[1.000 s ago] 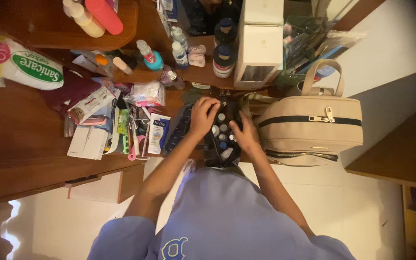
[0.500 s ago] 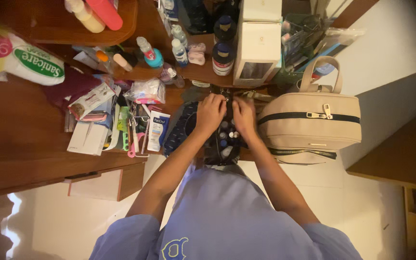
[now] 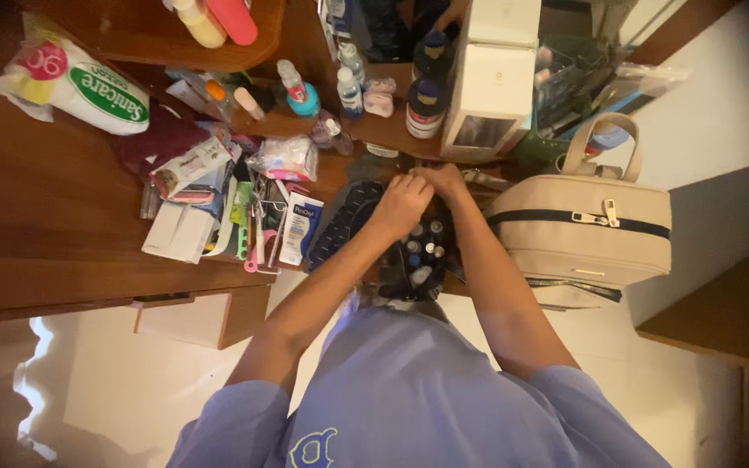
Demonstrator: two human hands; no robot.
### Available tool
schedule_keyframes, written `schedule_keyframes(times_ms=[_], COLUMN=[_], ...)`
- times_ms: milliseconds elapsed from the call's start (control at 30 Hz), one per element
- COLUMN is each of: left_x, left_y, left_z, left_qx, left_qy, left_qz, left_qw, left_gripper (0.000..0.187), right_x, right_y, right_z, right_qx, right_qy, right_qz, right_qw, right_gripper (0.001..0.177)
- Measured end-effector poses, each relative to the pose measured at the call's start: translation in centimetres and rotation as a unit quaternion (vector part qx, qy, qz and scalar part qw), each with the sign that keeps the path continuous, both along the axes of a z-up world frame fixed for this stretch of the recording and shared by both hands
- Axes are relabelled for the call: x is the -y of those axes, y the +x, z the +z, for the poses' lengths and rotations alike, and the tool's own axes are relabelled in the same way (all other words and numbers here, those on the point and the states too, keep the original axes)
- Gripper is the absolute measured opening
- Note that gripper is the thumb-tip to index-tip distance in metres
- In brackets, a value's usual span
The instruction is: The person packs a black toiletry bag with several small bottles, a tube, and a toothbrush from a cluttered wooden vanity. They place items one by one into the bag, then zip it closed.
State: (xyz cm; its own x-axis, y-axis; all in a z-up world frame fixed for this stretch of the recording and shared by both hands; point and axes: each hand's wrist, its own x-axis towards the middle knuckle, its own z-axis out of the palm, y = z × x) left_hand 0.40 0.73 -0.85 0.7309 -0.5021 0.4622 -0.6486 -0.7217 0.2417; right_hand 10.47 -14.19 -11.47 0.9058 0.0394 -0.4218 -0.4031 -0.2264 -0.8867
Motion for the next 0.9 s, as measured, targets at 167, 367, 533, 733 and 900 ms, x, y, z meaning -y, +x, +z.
schedule_keyframes(times_ms=[167, 367, 533, 733, 900], left_x=[-0.1, 0.0, -0.2, -0.8, -0.9], left_y=[-0.4, 1.1, 1.7, -0.1, -1.8], left_z=[0.3, 1.8, 2.7, 2.4, 2.7], left_qx=[-0.123, -0.128, -0.075, -0.047, -0.065], left_qy=[-0.15, -0.038, 0.063, 0.034, 0.012], left_qz=[0.028, 0.033, -0.029, -0.063, -0.055], left_qw=[0.981, 0.99, 0.995, 0.996, 0.996], left_gripper=[0.012, 0.011, 0.017, 0.013, 0.014], right_x=[-0.5, -1.1, -1.4, -2.3, -2.7], right_y=[0.6, 0.5, 1.5, 1.4, 1.5], right_z=[0.5, -0.2, 0.0, -0.8, -1.0], right_qx=[-0.05, 0.03, -0.026, 0.044, 0.008], right_qy=[0.048, 0.116, 0.132, 0.139, 0.105], right_qz=[-0.05, -0.081, -0.121, -0.165, -0.204], right_qw=[0.996, 0.989, 0.984, 0.975, 0.973], right_gripper=[0.033, 0.023, 0.022, 0.022, 0.024])
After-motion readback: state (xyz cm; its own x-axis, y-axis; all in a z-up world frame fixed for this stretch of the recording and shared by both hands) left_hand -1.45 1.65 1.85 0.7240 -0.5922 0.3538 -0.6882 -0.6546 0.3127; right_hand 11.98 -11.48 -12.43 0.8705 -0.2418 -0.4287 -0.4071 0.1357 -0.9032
